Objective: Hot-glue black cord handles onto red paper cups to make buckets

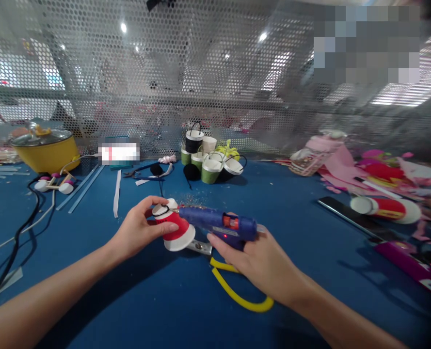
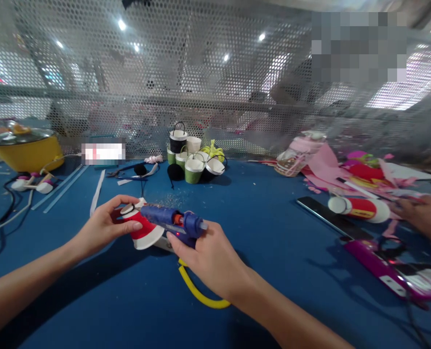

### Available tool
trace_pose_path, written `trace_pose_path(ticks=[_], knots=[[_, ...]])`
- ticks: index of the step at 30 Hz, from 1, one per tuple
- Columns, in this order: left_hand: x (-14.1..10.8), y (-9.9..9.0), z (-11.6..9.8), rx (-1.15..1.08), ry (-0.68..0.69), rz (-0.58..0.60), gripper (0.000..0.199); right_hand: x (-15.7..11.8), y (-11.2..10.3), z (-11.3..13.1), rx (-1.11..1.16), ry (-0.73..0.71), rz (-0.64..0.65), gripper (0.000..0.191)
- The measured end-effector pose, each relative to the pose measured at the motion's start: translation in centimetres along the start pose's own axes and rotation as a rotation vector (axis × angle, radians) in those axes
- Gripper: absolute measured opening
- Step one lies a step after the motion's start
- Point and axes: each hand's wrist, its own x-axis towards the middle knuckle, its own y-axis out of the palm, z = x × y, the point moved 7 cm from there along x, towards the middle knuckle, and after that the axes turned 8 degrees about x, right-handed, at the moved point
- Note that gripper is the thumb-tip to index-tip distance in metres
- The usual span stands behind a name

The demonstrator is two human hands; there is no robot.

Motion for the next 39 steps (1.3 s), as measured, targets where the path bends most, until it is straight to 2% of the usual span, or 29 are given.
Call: trace_pose_path(ticks=[6,23,32,35,39], knots=[[0.0,0.0,0.1,0.02,0.011,0.003,0.046,0.0,-0.1,1.0,-0.07,-0.073,0.002,0.015],[0.0,0.2,0.1,-0.042,-0.014,0.017,0.046,0.0,-0.4,0.6,-0.121,-0.026,-0.019,0.016],[0.0,0.2,0.2,-0.051,-0.009,0.025,0.048,-0.3,-0.1,-0.4,-0.066,0.007,-0.028,0.014],[0.0,0.3,0.2,-0.068,-0.01,0.028,0.048,-0.2,-0.5,-0.1,-0.113,-0.009,-0.055,0.013],[-0.1,0.4,0.2,-0.084,-0.002,0.035,0.049,-0.3,-0.3,0.6,-0.102,-0.049,-0.017,0.016]])
